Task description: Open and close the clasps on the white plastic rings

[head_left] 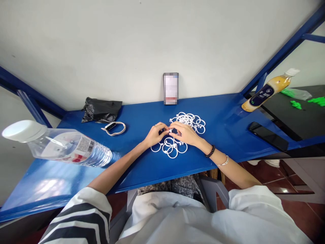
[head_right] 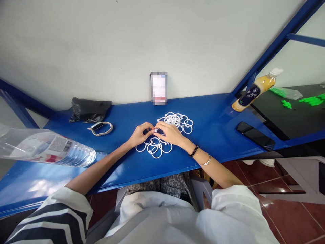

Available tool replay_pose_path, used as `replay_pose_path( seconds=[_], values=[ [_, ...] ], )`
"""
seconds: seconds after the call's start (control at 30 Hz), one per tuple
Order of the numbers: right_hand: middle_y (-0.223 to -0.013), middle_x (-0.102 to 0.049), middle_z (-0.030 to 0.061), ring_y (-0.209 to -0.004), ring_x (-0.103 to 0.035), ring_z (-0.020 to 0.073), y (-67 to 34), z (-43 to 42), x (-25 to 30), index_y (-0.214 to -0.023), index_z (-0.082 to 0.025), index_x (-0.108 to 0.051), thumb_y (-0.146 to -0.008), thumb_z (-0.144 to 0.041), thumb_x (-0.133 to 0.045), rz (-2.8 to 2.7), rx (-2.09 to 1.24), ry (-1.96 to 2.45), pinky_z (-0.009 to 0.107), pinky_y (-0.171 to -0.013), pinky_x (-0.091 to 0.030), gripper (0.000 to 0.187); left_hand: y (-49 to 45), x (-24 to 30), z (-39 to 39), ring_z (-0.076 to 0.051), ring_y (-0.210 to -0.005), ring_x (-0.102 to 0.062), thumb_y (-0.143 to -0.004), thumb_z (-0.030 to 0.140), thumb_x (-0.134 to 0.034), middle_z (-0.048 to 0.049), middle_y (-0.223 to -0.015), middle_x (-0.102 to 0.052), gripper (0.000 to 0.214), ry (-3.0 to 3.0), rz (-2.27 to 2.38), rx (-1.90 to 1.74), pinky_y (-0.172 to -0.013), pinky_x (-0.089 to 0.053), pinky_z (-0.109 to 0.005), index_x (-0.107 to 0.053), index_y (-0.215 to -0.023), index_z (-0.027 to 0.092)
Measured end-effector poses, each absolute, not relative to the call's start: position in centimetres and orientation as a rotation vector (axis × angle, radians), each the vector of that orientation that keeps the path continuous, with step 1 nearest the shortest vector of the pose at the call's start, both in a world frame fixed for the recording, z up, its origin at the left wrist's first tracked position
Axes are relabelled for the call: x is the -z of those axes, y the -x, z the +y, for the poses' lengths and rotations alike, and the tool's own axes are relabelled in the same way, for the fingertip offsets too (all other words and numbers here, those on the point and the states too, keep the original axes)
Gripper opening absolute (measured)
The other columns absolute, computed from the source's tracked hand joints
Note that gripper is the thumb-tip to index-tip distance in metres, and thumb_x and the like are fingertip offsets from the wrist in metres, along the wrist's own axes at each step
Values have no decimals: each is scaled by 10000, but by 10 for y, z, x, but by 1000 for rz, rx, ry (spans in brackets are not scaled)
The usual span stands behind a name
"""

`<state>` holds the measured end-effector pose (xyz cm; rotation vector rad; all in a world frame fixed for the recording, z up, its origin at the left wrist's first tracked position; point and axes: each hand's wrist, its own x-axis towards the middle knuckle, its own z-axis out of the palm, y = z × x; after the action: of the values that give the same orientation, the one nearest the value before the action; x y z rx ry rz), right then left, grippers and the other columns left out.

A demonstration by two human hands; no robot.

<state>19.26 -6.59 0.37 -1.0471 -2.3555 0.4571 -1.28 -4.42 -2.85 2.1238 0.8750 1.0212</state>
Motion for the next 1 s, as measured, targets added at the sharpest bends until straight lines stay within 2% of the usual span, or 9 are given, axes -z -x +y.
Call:
replay_pose_path(
  seconds=[0.1, 0.2, 0.3, 0.43, 0.57, 0.73, 0.83, 0.9, 1.0],
  values=[
    [-697, -587, -4, -548, -461, 105, -191, -65, -1, -836, -174, -597, -956, -420, -520, -2297, -625, 1076, 260, -557, -352, 284, 7, 24, -52, -127, -655, -551, -903, 473, -573, -20, -736, -627, 334, -1928, 861, -923, -645, -426, -257, -620, -826, 151],
    [-552, -443, -52, -496, -395, 88, -190, -66, 1, -671, -188, -491, -957, -430, -496, -2202, -877, 1039, 253, -534, -304, 374, 4, 20, -56, -107, -624, -516, -854, 543, -616, -2, -682, -596, 409, -1772, 795, -828, -614, -383, -235, -595, -788, 139],
    [-530, -389, -66, -481, -340, 75, -187, -69, 1, -616, -196, -423, -951, -436, -487, -2115, -1057, 1003, 251, -517, -268, 417, 4, 18, -55, -83, -575, -468, -780, 599, -678, 14, -631, -558, 480, -1580, 704, -745, -570, -331, -219, -580, -726, 133],
    [-534, -364, -69, -477, -300, 72, -183, -73, -2, -625, -185, -493, -938, -493, -492, -1976, -1313, 900, 258, -500, -229, 439, 5, 19, -51, -72, -541, -429, -696, 653, -729, 8, -591, -535, 553, -1388, 581, -651, -549, -291, -227, -597, -646, 118],
    [-533, -338, -66, -496, -282, 77, -182, -71, 0, -568, -185, -470, -877, -501, -569, -1772, -1540, 782, 266, -507, -217, 453, 0, 15, -55, -79, -550, -390, -742, 617, -715, 22, -556, -463, 545, -1296, 490, -646, -563, -280, -248, -530, -568, 135],
    [-476, -226, -74, -464, -220, 82, -182, -67, 3, -489, -215, -290, -852, -434, -544, -1435, -1624, 720, 284, -513, -205, 495, -5, 9, -58, -111, -624, -442, -718, 570, -766, 39, -562, -378, 567, -1121, 366, -702, -647, -357, -265, -417, -535, 162],
    [-490, -255, -65, -473, -234, 87, -182, -67, -1, -500, -208, -329, -868, -427, -518, -1433, -1616, 722, 286, -523, -200, 468, -3, 12, -54, -120, -642, -462, -741, 576, -748, 49, -528, -328, 548, -1106, 400, -755, -690, -385, -265, -448, -543, 164],
    [-524, -319, -54, -491, -254, 91, -184, -68, -5, -546, -196, -431, -879, -455, -521, -1542, -1540, 781, 280, -525, -200, 431, -2, 16, -52, -118, -642, -477, -745, 579, -745, 45, -514, -364, 516, -1123, 464, -796, -712, -403, -265, -514, -563, 155],
    [-582, -451, -23, -539, -368, 112, -190, -68, -13, -653, -187, -566, -907, -489, -504, -1736, -1251, 927, 279, -558, -288, 400, 1, 20, -49, -134, -750, -572, -727, 538, -776, -20, -705, -607, 407, -1090, 536, -833, -754, -445, -265, -672, -742, 144]
  ],
)
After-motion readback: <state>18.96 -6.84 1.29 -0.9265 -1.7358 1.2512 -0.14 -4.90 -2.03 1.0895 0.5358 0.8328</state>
